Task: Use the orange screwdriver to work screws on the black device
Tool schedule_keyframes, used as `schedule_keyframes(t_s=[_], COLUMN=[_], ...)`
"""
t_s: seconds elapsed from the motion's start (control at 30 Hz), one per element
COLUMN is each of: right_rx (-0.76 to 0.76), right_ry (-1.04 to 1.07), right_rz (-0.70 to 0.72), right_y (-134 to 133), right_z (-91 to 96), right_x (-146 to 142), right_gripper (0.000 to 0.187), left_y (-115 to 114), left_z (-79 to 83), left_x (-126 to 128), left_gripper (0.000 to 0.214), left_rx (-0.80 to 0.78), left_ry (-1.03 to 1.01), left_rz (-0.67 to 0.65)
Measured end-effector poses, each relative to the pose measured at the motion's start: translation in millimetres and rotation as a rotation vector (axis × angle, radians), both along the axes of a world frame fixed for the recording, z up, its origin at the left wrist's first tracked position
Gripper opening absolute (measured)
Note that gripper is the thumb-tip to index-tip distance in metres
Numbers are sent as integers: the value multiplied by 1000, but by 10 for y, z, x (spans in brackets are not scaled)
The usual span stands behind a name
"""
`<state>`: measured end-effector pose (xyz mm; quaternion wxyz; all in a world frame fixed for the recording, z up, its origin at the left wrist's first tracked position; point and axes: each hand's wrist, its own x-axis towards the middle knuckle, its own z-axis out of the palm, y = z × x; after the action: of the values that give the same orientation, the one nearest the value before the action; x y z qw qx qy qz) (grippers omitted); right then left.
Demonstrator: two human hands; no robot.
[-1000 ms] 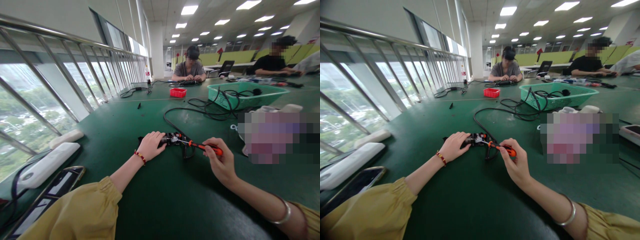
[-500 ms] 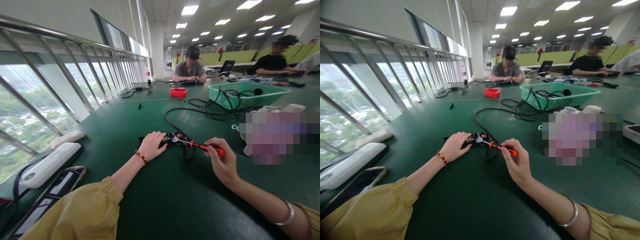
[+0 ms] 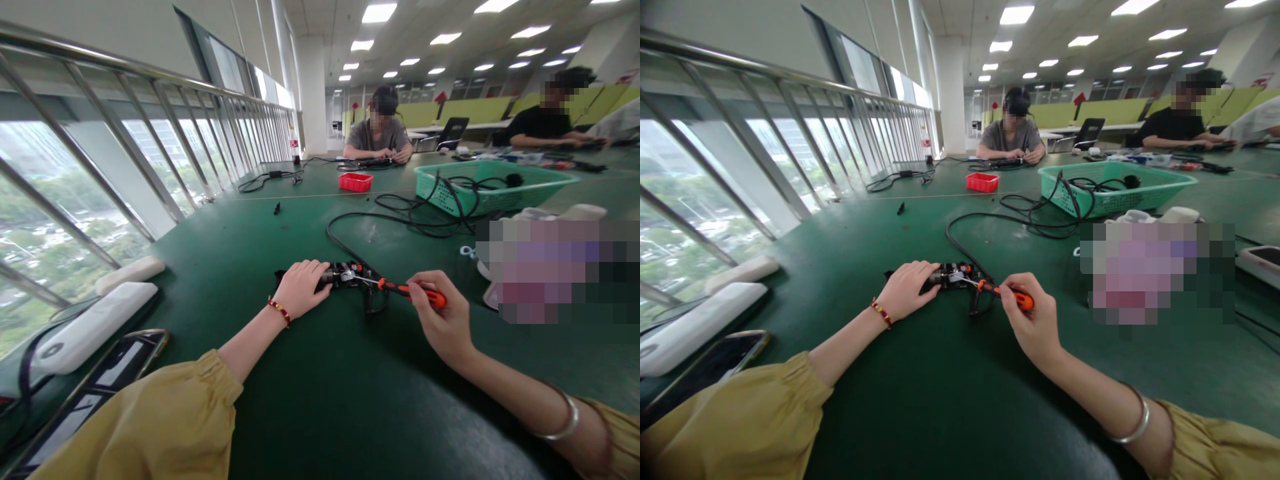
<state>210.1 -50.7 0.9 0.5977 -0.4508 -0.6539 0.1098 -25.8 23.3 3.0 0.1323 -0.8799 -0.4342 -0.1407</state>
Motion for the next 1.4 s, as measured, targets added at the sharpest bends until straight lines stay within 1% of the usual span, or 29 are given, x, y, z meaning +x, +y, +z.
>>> schedule_keyframes(t_s=[0.03, 0.17, 0.23, 0.3, 0.43, 0.5, 0.6, 0.67, 0.8, 0.83, 0.93, 1.0, 1.1, 1.2, 1.27, 1.4], right_rx=[8, 73, 125, 154, 39, 28, 147, 208, 186, 206, 332, 394, 445, 465, 492, 557], right_ry=[2, 21, 10, -2, -8, -1, -5, -28, -149, -168, -163, -195, -312, -321, -314, -463], right_rz=[1, -1, -13, -24, 78, 92, 19, 5, 102, 104, 88, 106, 133, 160, 165, 154], right_y=[-2, -11, -15, -23, -50, -56, -51, -52, -74, -78, -76, -68, -56, -53, -58, -68], right_z=[2, -1, -6, -11, -17, -23, -37, -41, -22, -14, 6, 12, 8, 12, 27, 58], right_x=[-8, -44, -53, -53, -41, -38, -39, -42, -52, -54, -53, -46, -32, -26, -30, -39], right_gripper=[4, 29, 35, 35, 24, 24, 37, 42, 31, 31, 44, 48, 49, 54, 54, 46], left_y=[0, -2, -5, -9, -19, -23, -27, -28, -31, -33, -36, -38, -41, -44, -46, -50], left_z=[-2, -4, 0, 8, 29, 38, 44, 44, 47, 49, 55, 58, 60, 63, 66, 70], left_x=[1, 1, 2, 3, 6, 7, 9, 11, 13, 12, 14, 16, 17, 16, 16, 16], left_gripper=[35, 36, 35, 35, 34, 33, 31, 30, 29, 30, 29, 28, 29, 29, 28, 28], left_rx=[3, 14, 17, 21, 37, 41, 46, 55, 79, 81, 78, 80, 86, 81, 74, 71], left_ry=[4, 9, 7, 7, -2, -14, -26, -25, -15, -15, -20, -20, -15, -14, -17, -15], left_rz=[2, 9, 5, 0, -15, -27, -31, -28, -28, -30, -34, -35, -42, -43, -39, -39])
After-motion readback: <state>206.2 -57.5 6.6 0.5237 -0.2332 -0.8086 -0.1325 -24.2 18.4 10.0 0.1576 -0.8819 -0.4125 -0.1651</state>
